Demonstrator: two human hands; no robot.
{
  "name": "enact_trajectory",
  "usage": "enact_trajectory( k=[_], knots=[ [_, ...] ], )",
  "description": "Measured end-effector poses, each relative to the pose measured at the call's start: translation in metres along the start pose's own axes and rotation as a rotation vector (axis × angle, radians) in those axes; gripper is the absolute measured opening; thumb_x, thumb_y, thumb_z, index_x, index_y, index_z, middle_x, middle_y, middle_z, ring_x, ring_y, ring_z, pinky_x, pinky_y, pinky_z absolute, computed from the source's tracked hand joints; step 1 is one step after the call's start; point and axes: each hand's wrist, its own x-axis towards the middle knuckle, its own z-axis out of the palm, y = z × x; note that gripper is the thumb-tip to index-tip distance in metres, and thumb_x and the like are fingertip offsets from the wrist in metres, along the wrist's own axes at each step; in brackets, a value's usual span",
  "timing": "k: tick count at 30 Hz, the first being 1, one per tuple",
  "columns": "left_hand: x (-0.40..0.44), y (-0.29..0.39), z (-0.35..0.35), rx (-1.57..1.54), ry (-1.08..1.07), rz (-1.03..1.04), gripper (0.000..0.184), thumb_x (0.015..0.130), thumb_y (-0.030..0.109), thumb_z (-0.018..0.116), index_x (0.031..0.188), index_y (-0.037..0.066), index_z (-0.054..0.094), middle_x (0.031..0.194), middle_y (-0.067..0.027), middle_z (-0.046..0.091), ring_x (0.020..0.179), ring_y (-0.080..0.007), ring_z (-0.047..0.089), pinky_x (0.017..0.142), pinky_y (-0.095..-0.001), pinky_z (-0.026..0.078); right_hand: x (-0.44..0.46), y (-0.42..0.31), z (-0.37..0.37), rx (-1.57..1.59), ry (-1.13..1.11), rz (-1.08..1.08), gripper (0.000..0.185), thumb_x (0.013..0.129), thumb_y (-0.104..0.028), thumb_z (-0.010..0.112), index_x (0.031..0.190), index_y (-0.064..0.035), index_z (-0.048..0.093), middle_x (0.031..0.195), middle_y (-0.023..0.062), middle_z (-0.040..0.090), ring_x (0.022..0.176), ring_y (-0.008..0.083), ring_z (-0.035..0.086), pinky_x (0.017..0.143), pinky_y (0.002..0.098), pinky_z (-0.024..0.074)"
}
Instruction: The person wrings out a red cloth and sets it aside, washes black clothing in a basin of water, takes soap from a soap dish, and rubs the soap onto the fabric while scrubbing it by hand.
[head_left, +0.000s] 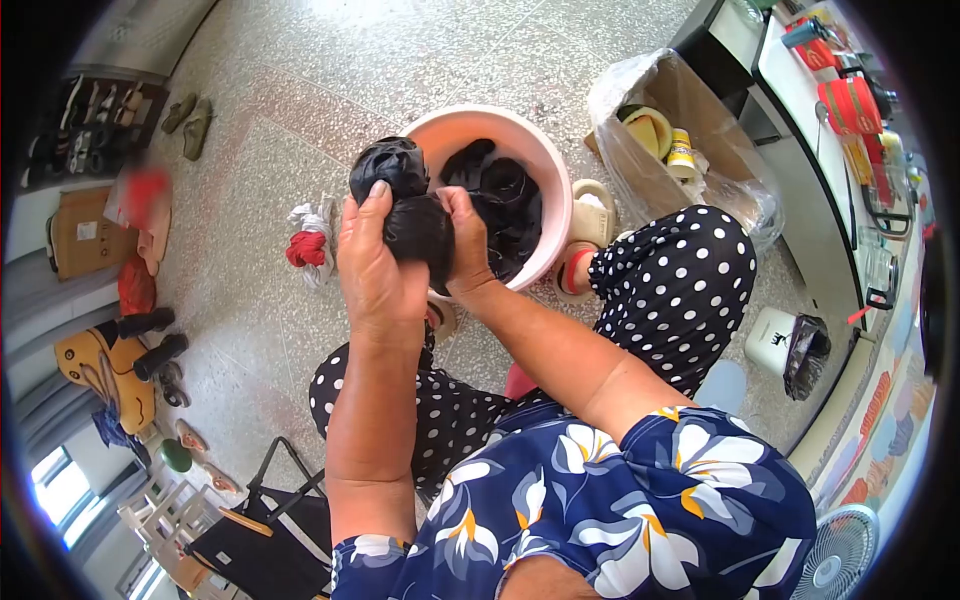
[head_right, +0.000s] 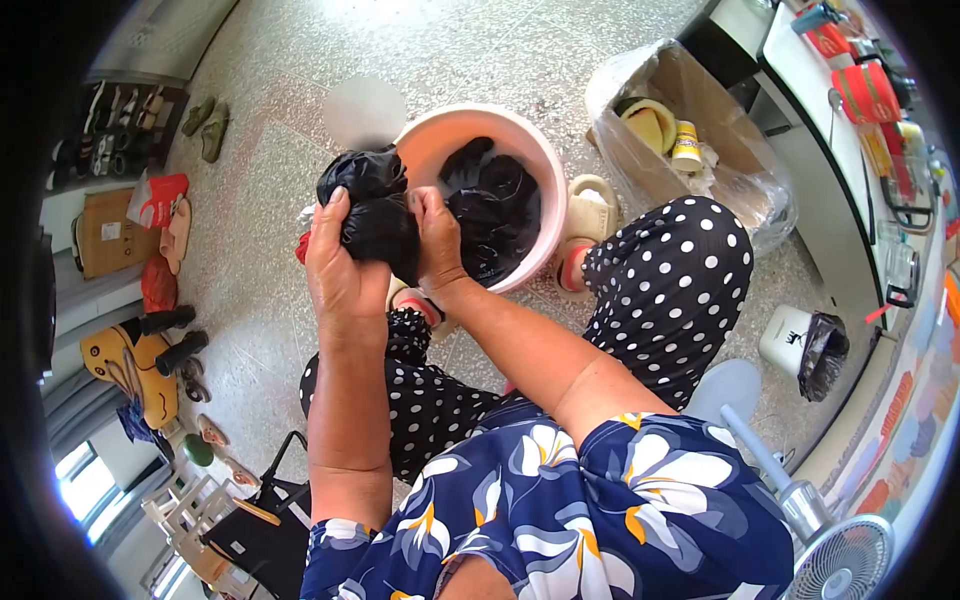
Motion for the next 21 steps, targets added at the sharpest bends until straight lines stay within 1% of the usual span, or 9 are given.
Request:
enact_trajectory(
  k=[4,7,10,11,12,13,16,18,21],
  knots=[
    [0.006,-0.003,-0.015,0.004,-0.041,-0.001,0.022,0.086,0.009,0.056,0.107,0.001,0.054,0.101,-0.0121,0.062,0.088,-0.0236,0.063,0.079,-0.0357,0.053,-0.020,0.011,0.005,0.013,-0.054,-0.207,0.014,0.093,-0.021,0.048,0.096,-0.0071,0.050,0.081,0.0157,0.063,0.078,0.0292,0.064,0.066,0.0373,0.0484],
    [-0.001,0.014,-0.001,0.004,-0.069,0.028,0.023,0.085,0.006,0.056,0.108,0.004,0.053,0.101,-0.0100,0.061,0.090,-0.0226,0.062,0.081,-0.0360,0.053,-0.015,0.049,-0.010,-0.448,-0.093,-0.083,0.019,0.091,-0.026,0.049,0.102,-0.0110,0.045,0.080,0.0208,0.063,0.078,0.0427,0.060,0.065,0.0502,0.0470],
    [-0.008,0.027,0.000,0.001,-0.085,0.054,0.031,0.081,0.001,0.055,0.112,0.005,0.051,0.104,-0.0098,0.060,0.095,-0.0225,0.061,0.086,-0.0378,0.051,-0.019,0.096,-0.041,-0.859,-0.432,0.134,0.037,0.086,-0.022,0.054,0.115,-0.0103,0.035,0.091,0.0242,0.062,0.084,0.0415,0.061,0.072,0.0494,0.0479],
    [-0.010,0.034,0.003,0.023,-0.129,0.105,0.036,0.079,-0.001,0.055,0.114,0.004,0.050,0.105,-0.0107,0.059,0.097,-0.0231,0.060,0.087,-0.0380,0.051,-0.024,0.106,-0.060,-0.839,-0.482,0.094,0.035,0.082,-0.024,0.058,0.110,-0.0071,0.045,0.094,0.0241,0.062,0.086,0.0412,0.060,0.075,0.0491,0.0475],
    [-0.009,0.038,0.005,0.046,-0.181,0.156,0.040,0.077,-0.002,0.054,0.116,0.004,0.049,0.106,-0.0116,0.059,0.098,-0.0236,0.060,0.087,-0.0383,0.050,-0.025,0.147,-0.065,-0.317,-0.248,0.463,0.026,0.079,-0.023,0.060,0.097,-0.0049,0.058,0.092,0.0236,0.062,0.089,0.0410,0.060,0.076,0.0482,0.0472],
    [-0.007,0.044,0.000,0.075,-0.217,0.163,0.049,0.073,-0.005,0.054,0.121,0.002,0.048,0.109,-0.0130,0.058,0.102,-0.0243,0.058,0.090,-0.0385,0.049,-0.017,0.166,-0.079,-0.947,-0.471,0.136,0.024,0.080,-0.025,0.060,0.088,-0.0026,0.064,0.087,0.0185,0.065,0.084,0.0381,0.063,0.076,0.0437,0.0487],
    [-0.005,0.052,-0.001,0.158,-0.336,0.169,0.052,0.071,-0.006,0.054,0.122,0.000,0.048,0.112,-0.0129,0.058,0.102,-0.0239,0.058,0.093,-0.0372,0.047,0.003,0.099,-0.095,-0.181,-0.214,0.640,0.033,0.085,-0.027,0.060,0.111,-0.0069,0.059,0.064,0.0011,0.055,0.048,0.0132,0.050,0.042,0.0287,0.0417],
    [-0.004,0.050,-0.003,0.152,-0.328,0.136,0.052,0.070,-0.007,0.054,0.121,-0.001,0.049,0.112,-0.0130,0.059,0.102,-0.0232,0.058,0.093,-0.0362,0.046,0.013,0.031,-0.092,0.230,-0.341,0.650,0.034,0.087,-0.021,0.058,0.118,-0.0096,0.052,0.057,-0.0031,0.043,0.040,0.0064,0.037,0.034,0.0226,0.0294],
    [-0.001,0.047,0.000,0.132,-0.343,0.084,0.049,0.070,-0.007,0.054,0.119,-0.002,0.052,0.111,-0.0130,0.059,0.102,-0.0217,0.059,0.093,-0.0341,0.045,0.024,-0.025,-0.076,0.485,-0.623,0.704,0.029,0.089,-0.017,0.056,0.116,-0.0072,0.048,0.055,-0.0049,0.038,0.038,0.0046,0.032,0.034,0.0204,0.0260]
  ],
)
